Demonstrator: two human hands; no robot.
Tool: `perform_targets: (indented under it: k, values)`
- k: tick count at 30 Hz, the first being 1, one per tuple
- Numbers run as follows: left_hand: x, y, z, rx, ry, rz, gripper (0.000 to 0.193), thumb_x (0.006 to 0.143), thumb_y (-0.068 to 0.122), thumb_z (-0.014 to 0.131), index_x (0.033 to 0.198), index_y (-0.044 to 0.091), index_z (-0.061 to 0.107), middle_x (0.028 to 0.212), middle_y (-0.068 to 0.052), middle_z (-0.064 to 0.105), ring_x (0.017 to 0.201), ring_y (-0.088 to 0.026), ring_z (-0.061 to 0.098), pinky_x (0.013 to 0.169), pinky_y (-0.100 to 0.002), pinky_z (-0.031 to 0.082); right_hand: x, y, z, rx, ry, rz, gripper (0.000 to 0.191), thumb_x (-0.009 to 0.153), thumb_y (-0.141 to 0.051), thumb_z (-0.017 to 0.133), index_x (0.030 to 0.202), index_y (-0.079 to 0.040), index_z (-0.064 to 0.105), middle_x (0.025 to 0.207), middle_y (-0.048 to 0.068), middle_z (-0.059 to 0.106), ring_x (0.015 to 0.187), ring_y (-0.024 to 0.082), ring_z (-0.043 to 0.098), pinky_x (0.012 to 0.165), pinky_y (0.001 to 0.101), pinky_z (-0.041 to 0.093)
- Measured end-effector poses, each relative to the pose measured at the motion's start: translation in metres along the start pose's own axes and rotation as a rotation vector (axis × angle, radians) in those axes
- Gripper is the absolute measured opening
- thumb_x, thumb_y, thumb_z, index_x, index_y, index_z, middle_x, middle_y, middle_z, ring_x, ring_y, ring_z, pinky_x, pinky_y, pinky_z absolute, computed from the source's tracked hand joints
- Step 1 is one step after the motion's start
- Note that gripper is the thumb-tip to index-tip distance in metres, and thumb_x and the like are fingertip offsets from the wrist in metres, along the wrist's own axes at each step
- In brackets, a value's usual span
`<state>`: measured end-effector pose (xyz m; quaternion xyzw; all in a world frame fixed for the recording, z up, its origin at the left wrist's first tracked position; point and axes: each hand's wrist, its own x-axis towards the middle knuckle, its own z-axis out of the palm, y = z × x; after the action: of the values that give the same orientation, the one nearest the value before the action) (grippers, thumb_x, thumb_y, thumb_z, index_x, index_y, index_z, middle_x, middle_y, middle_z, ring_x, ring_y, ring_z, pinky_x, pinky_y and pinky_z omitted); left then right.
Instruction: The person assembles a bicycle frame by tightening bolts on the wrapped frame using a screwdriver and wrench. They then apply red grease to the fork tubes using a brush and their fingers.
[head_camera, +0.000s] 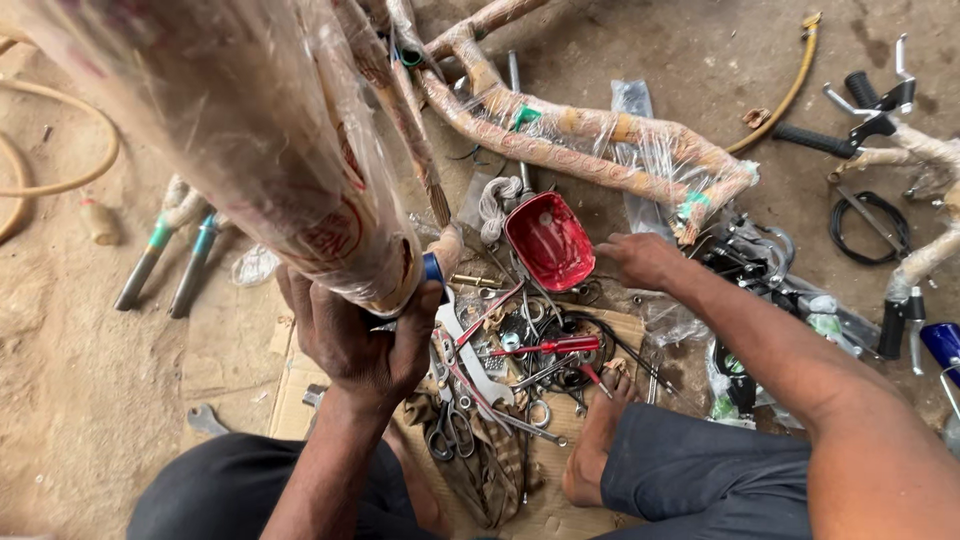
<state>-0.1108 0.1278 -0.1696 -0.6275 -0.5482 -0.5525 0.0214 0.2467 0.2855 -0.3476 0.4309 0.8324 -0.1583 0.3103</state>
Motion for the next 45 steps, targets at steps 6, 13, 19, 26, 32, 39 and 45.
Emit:
perform_targets:
  k: [6,13,19,26,32,39,45]
  values:
    - [0.002,-0.005,0.008,0.045,-0.008,0.005,0.048,0.097,0.033,0.075,0.128,-0.001,0.061,0.131,-0.024,0.059,0.132,-0.041,0.054,0.115,-0.052,0.042,0.021,-0.014,-0.019,-0.164,-0.184,0.068,0.067,0.101,-0.007,0.053,0.159,-0.036,0.038,0.111,0.011,0.065,0.088,0.02,0.069,0.068,0.0311,0.063]
    - [-0.007,-0.018,0.015,0.072,-0.001,0.01,0.046,0.094,0.028,0.078,0.123,-0.003,0.061,0.122,-0.022,0.064,0.122,-0.042,0.061,0.11,-0.05,0.046,0.041,-0.006,0.0,-0.275,-0.116,-0.04,0.045,0.103,-0.023,0.055,0.148,-0.028,0.053,0.117,0.015,0.059,0.101,0.025,0.062,0.089,0.0424,0.058]
    - [-0.006,-0.018,0.015,0.039,0.002,-0.002,0.047,0.092,0.025,0.078,0.122,-0.006,0.059,0.12,-0.023,0.063,0.118,-0.041,0.061,0.11,-0.052,0.047,0.041,-0.006,0.03,0.084,-0.034,0.02,0.032,0.106,-0.029,0.05,0.132,-0.028,0.068,0.111,0.013,0.06,0.106,0.024,0.059,0.097,0.0436,0.056]
    - [-0.003,-0.016,0.007,0.034,-0.002,0.039,0.045,0.096,0.028,0.079,0.123,-0.001,0.058,0.122,-0.018,0.06,0.115,-0.036,0.058,0.102,-0.048,0.047,0.046,-0.017,0.025,0.4,-0.039,0.076,0.035,0.095,-0.009,0.064,0.127,-0.021,0.073,0.113,0.007,0.064,0.093,0.016,0.06,0.085,0.0385,0.057]
    - [-0.005,-0.011,0.0,0.002,0.01,0.071,0.044,0.096,0.031,0.079,0.118,0.003,0.054,0.114,-0.014,0.058,0.109,-0.032,0.055,0.095,-0.047,0.044,0.015,-0.043,-0.008,0.834,-0.54,0.382,0.084,0.087,0.005,0.063,0.156,-0.036,0.038,0.09,0.01,0.062,0.059,0.013,0.046,0.051,0.0278,0.043]
    - [-0.011,-0.011,-0.008,0.035,-0.006,0.081,0.048,0.098,0.033,0.079,0.124,0.003,0.051,0.122,-0.014,0.059,0.116,-0.032,0.055,0.098,-0.046,0.043,0.006,-0.073,0.003,0.897,-0.462,0.264,0.096,0.077,0.017,0.06,0.158,-0.028,0.037,0.11,0.005,0.054,0.056,0.013,0.048,0.046,0.027,0.045]
    - [-0.008,-0.007,-0.01,0.032,-0.011,0.068,0.051,0.097,0.033,0.081,0.126,0.003,0.052,0.123,-0.016,0.058,0.117,-0.033,0.055,0.101,-0.047,0.043,0.009,-0.058,0.009,1.057,-0.479,0.174,0.076,0.08,0.016,0.057,0.151,-0.011,0.055,0.129,0.02,0.067,0.091,0.017,0.063,0.075,0.0309,0.056]
